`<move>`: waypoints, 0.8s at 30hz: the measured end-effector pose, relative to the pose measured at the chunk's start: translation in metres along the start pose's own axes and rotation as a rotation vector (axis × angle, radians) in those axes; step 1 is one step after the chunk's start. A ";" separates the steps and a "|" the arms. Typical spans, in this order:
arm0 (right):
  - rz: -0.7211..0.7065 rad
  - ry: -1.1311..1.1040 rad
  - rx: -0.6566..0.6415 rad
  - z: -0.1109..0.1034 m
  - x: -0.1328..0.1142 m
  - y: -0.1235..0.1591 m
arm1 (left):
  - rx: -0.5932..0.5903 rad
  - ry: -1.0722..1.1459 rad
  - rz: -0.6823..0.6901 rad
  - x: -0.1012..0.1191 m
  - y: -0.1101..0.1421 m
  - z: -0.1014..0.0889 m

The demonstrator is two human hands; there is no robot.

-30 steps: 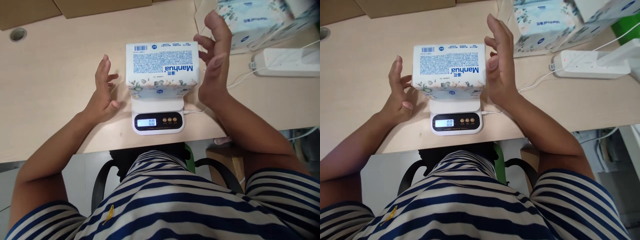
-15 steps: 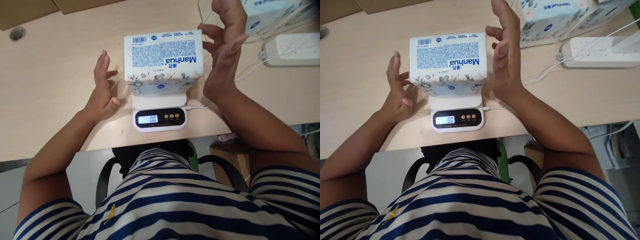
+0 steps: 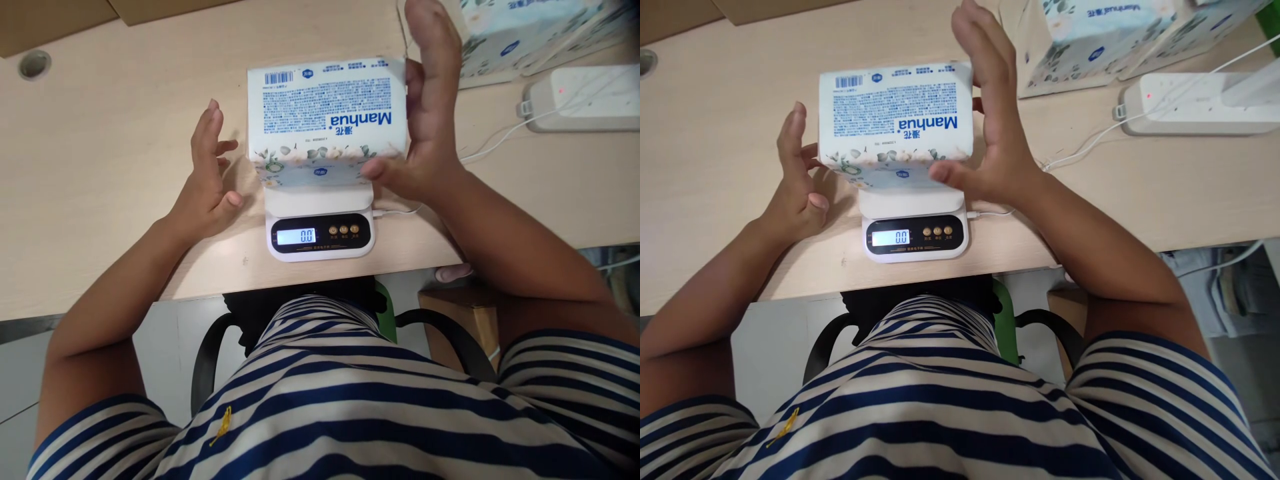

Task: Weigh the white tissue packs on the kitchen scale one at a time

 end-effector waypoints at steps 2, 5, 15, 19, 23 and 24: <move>-0.085 0.056 -0.038 -0.002 0.003 0.000 | 0.000 0.011 -0.029 0.006 -0.001 0.001; -0.033 0.041 -0.099 -0.001 0.008 0.004 | 0.049 0.044 -0.150 0.010 -0.001 0.005; 0.072 0.110 -0.185 0.001 -0.008 0.005 | 0.735 0.140 -0.250 -0.040 0.004 -0.009; 0.079 0.097 -0.136 0.015 -0.020 0.003 | 0.593 0.078 -0.265 -0.028 0.007 -0.003; -0.069 0.067 -0.051 0.048 -0.028 -0.028 | 0.635 -0.034 -0.327 -0.021 0.010 -0.004; -0.105 0.076 -0.040 0.059 -0.029 -0.043 | 0.689 -0.061 -0.344 -0.022 0.011 -0.009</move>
Point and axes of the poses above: each hand's wrist, its own y-axis away from the middle knuckle, its own z-axis out of the palm, x = y × z, the point moved 1 cm from there along -y, towards the middle knuckle, and after that the axes turned 8 degrees about x, right-handed, at the moved point
